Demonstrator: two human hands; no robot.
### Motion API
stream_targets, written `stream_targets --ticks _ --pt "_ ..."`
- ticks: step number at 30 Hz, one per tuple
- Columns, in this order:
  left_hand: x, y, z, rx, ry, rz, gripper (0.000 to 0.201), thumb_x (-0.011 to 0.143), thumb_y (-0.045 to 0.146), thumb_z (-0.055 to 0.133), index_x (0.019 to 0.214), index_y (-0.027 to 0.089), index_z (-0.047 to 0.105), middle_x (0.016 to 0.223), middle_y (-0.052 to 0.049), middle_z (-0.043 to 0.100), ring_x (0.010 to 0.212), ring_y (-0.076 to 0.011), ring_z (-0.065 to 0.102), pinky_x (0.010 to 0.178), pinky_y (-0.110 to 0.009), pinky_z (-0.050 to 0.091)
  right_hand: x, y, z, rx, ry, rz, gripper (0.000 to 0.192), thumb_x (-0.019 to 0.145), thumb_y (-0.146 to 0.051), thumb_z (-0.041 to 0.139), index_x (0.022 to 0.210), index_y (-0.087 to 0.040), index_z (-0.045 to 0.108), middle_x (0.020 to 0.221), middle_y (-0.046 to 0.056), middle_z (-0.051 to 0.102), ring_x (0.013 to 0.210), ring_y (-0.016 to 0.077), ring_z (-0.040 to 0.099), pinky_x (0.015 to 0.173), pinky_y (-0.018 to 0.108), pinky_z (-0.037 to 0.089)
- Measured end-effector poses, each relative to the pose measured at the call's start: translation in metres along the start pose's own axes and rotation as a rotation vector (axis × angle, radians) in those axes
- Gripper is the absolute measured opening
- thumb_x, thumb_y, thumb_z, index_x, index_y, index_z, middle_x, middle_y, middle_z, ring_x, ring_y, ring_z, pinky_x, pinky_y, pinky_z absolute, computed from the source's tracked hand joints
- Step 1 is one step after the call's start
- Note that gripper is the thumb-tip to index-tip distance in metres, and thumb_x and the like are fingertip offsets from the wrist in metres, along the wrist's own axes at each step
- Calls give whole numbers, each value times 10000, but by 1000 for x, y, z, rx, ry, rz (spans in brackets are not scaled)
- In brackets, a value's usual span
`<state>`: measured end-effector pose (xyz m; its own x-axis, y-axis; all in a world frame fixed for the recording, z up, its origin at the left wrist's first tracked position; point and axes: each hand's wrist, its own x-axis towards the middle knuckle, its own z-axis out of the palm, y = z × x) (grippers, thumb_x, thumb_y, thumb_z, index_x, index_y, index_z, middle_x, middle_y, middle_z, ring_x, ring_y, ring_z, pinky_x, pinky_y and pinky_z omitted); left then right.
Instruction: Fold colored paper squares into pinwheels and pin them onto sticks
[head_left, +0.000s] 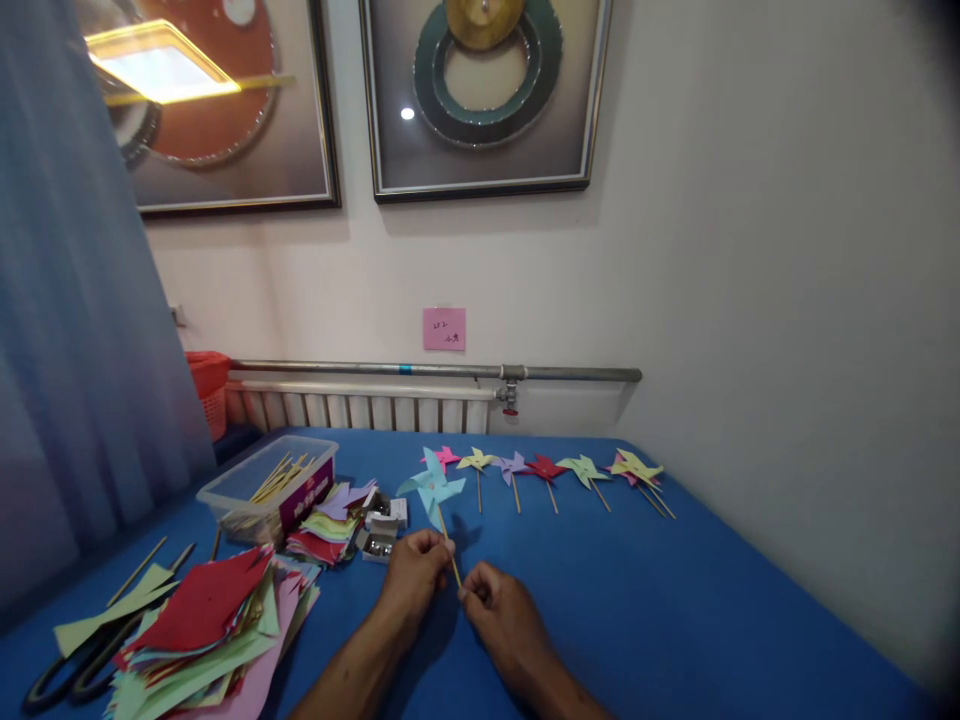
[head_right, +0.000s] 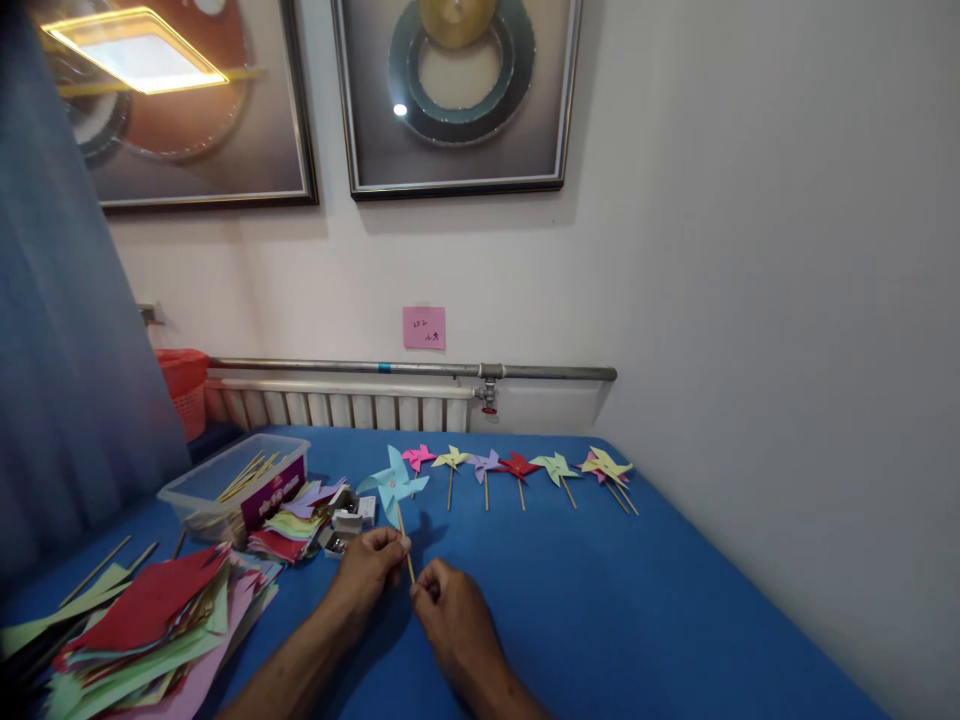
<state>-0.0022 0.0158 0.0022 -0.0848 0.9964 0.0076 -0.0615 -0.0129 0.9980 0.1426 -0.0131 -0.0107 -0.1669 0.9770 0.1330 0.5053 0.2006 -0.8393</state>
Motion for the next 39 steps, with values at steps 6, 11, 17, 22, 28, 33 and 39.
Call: stream_targets --ticks 6,11,17,22,28,33,39 --pt "-2 -6 6 12 -51 -65 419 527 563 746 566 203 535 412 55 473 342 -77 376 398 -232 247 -2 -4 -2 -4 26 12 141 860 -207 531 731 -204 586 642 -22 613 618 139 535 601 248 338" --pt "-1 -6 7 15 -45 -76 408 540 539 757 563 200 530 437 56 482 350 -75 395 404 -231 248 -3 -6 -3 -61 45 8 133 864 -237 551 739 -212 589 669 -11 636 642 152 559 614 260 335" --pt "-2 -5 8 34 -48 -61 385 560 525 739 562 198 534 442 43 507 358 -77 399 410 -228 254 -3 -4 -2 -130 41 9 163 872 -212 535 717 -215 585 654 -5 643 634 155 565 611 269 317" --pt "-1 -8 8 23 -30 -66 411 569 539 754 565 205 514 427 55 484 343 -75 378 400 -228 240 -2 -1 -1 -133 42 2 140 873 -207 538 747 -215 598 663 -6 665 632 150 581 608 263 321" --pt "-2 -9 8 55 -41 -57 402 576 543 748 581 193 549 438 46 503 360 -76 387 416 -228 255 -4 0 -3 -162 59 13 144 879 -222 540 756 -217 615 673 -3 681 651 158 605 602 258 329" --pt "-4 -13 12 95 -108 -62 363 591 486 751 567 203 527 435 50 492 379 -84 394 434 -231 263 -4 1 -4 -180 79 11 142 886 -223 535 767 -212 609 683 5 686 639 160 600 590 257 324" --pt "-2 -20 9 267 -41 55 332 718 440 695 555 190 551 461 54 449 448 -102 377 502 -250 252 -3 5 -7 -177 119 33 156 899 -240 537 773 -214 625 686 6 697 643 164 615 607 260 342"
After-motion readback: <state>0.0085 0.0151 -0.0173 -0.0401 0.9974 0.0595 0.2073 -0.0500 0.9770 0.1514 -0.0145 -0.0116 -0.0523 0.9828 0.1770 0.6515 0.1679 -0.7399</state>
